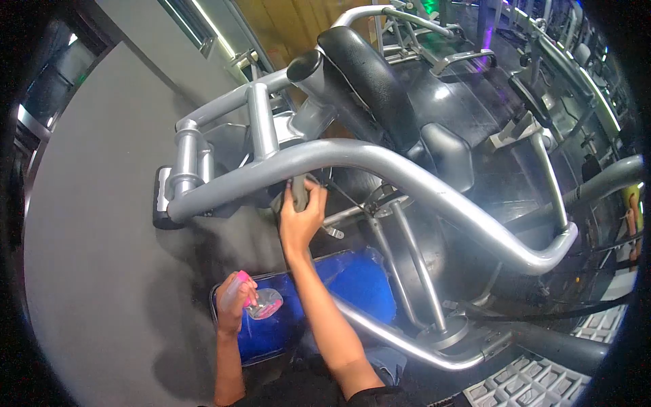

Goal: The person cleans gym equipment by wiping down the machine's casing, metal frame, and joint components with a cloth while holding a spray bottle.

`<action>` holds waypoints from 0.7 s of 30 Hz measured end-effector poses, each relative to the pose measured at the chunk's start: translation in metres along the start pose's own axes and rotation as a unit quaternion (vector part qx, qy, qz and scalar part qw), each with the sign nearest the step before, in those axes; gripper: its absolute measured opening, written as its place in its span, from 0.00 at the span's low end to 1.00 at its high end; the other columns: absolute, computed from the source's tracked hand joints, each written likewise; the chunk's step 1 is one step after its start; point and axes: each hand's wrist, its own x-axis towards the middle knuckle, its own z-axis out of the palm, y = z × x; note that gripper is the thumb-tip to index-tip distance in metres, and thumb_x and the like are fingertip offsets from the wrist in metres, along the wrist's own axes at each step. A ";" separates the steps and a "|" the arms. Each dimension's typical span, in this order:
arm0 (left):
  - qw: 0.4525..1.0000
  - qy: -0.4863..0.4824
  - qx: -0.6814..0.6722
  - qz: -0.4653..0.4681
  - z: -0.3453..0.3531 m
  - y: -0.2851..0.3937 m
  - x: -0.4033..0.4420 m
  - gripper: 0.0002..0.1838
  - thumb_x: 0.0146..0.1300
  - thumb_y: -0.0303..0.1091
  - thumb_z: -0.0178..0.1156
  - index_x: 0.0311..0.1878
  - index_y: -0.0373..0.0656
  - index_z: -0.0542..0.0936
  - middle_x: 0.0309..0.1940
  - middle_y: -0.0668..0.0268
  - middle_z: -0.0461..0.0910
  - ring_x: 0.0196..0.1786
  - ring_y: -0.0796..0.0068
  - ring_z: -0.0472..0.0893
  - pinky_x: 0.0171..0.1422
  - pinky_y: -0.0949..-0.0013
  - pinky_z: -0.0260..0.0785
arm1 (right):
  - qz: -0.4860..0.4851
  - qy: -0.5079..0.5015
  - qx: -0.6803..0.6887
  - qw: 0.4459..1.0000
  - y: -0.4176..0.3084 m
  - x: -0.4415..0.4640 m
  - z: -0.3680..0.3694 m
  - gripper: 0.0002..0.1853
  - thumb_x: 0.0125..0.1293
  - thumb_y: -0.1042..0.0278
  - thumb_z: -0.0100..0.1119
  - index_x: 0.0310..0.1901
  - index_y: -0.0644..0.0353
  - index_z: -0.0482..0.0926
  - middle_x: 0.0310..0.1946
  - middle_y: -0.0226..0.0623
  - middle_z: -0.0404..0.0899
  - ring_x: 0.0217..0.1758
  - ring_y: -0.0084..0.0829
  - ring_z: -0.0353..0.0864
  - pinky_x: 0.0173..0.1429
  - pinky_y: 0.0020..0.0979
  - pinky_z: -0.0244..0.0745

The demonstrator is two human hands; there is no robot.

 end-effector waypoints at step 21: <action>0.997 0.006 -0.060 -0.045 0.010 -0.017 0.024 0.12 0.70 0.38 0.59 0.38 0.36 0.78 0.29 0.67 0.79 0.27 0.81 0.76 0.37 0.74 0.70 | -0.151 -0.196 -0.190 0.950 0.059 -0.005 -0.042 0.25 0.41 0.76 0.70 0.46 0.48 0.83 0.42 0.34 0.78 0.45 0.40 0.80 0.45 0.38 0.77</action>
